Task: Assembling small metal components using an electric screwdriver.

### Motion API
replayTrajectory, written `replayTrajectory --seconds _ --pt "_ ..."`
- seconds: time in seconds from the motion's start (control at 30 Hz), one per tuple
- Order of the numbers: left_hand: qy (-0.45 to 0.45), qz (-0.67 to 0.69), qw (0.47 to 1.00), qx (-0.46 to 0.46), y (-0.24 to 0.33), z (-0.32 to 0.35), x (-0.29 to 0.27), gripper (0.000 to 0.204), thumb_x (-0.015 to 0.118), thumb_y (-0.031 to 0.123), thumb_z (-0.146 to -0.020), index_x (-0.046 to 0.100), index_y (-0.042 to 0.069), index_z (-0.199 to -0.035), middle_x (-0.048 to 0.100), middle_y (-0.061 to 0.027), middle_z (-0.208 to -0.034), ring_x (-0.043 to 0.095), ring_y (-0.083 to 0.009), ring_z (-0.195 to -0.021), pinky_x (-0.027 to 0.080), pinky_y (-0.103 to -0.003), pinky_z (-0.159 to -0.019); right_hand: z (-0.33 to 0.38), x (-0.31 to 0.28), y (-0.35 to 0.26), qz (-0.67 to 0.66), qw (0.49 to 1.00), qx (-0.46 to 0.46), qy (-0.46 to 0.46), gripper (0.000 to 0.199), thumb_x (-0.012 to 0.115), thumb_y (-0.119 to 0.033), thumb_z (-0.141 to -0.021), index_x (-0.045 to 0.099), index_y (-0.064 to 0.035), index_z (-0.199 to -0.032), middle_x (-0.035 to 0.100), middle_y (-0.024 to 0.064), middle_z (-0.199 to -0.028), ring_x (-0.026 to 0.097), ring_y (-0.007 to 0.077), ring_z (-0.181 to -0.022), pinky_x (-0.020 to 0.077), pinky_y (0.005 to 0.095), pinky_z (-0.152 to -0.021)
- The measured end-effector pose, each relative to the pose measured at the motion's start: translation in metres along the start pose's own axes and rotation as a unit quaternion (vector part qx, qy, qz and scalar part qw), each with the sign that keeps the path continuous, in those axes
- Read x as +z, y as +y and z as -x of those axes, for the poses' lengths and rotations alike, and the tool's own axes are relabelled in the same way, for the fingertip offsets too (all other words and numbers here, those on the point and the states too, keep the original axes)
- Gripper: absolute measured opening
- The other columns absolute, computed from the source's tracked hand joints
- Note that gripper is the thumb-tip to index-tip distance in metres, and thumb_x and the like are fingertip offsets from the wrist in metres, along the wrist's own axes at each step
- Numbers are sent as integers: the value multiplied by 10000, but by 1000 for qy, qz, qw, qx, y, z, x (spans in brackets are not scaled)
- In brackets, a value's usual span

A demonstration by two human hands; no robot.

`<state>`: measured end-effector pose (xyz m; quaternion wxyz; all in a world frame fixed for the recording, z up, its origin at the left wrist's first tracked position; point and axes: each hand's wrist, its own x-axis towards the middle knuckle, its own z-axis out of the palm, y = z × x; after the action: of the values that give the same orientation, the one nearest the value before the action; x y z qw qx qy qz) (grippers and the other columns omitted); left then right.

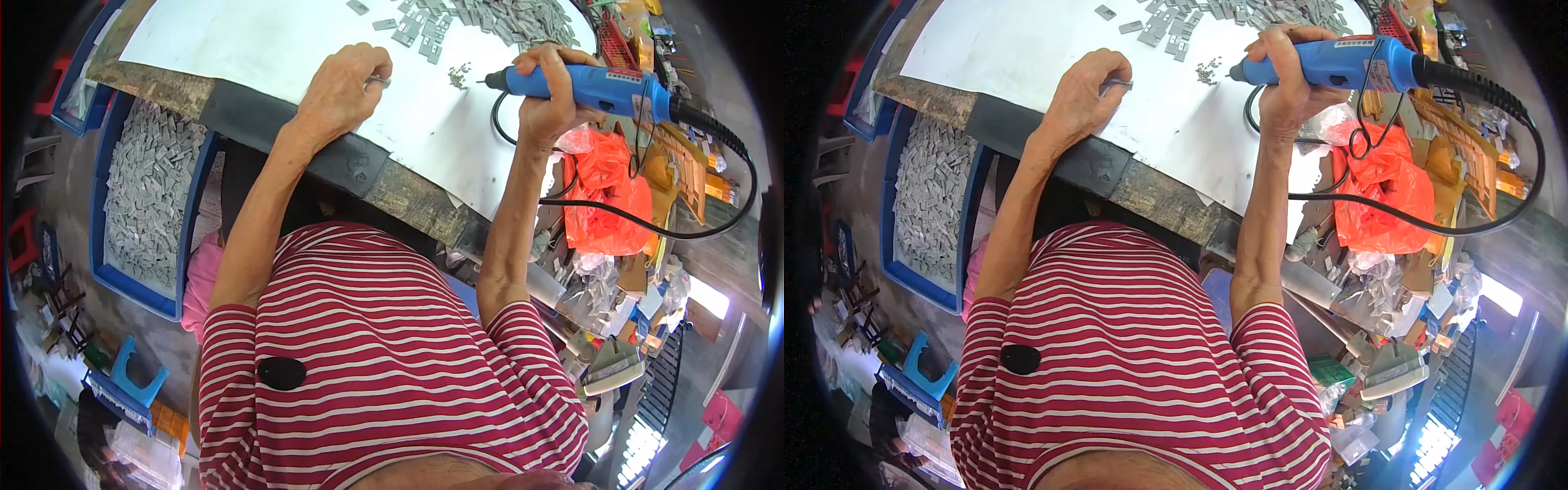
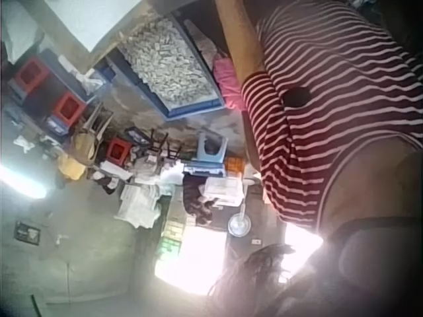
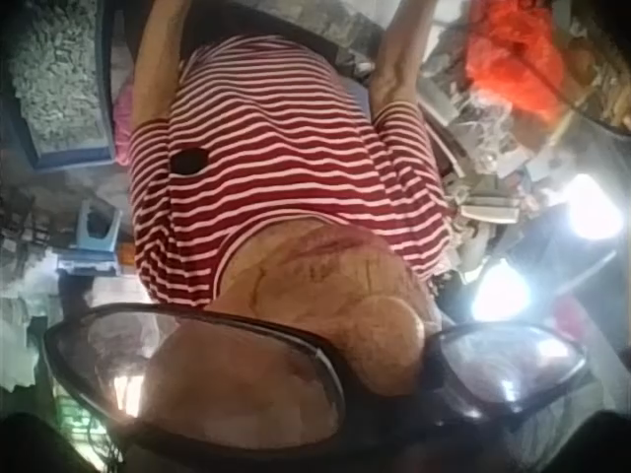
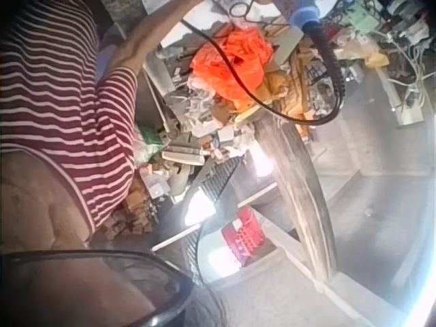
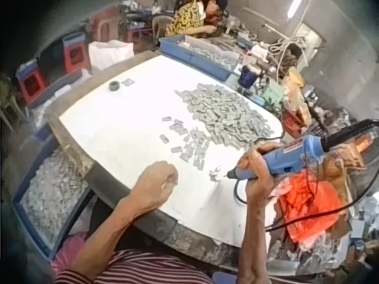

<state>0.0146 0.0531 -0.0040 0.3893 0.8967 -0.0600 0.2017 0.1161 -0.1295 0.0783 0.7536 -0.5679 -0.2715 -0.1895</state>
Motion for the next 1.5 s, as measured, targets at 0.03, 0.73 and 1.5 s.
replayTrajectory --seconds 0.03,0.73,1.5 --pt "0 -3 1000 -1 0 2 -1 124 551 46 -728 539 12 -847 534 -99 -776 533 -216 -696 438 -305 -649 0 1 3 -3 1000 0 0 117 608 -4 -666 526 38 -738 555 96 -521 561 161 -476 483 281 -538" --pt "306 64 931 -189 -35 70 -109 210 599 48 -788 629 66 -995 612 -37 -896 536 -85 -760 439 -223 -684 2 0 9 -65 996 33 51 114 589 -8 -666 503 27 -733 545 122 -557 549 183 -455 490 317 -500" --pt "99 112 987 -51 48 19 -19 220 649 94 -731 601 32 -937 571 -68 -796 514 -137 -669 428 -253 -592 17 11 -19 -206 964 168 20 153 518 -136 -768 441 -112 -898 565 121 -714 484 194 -556 393 384 -625"
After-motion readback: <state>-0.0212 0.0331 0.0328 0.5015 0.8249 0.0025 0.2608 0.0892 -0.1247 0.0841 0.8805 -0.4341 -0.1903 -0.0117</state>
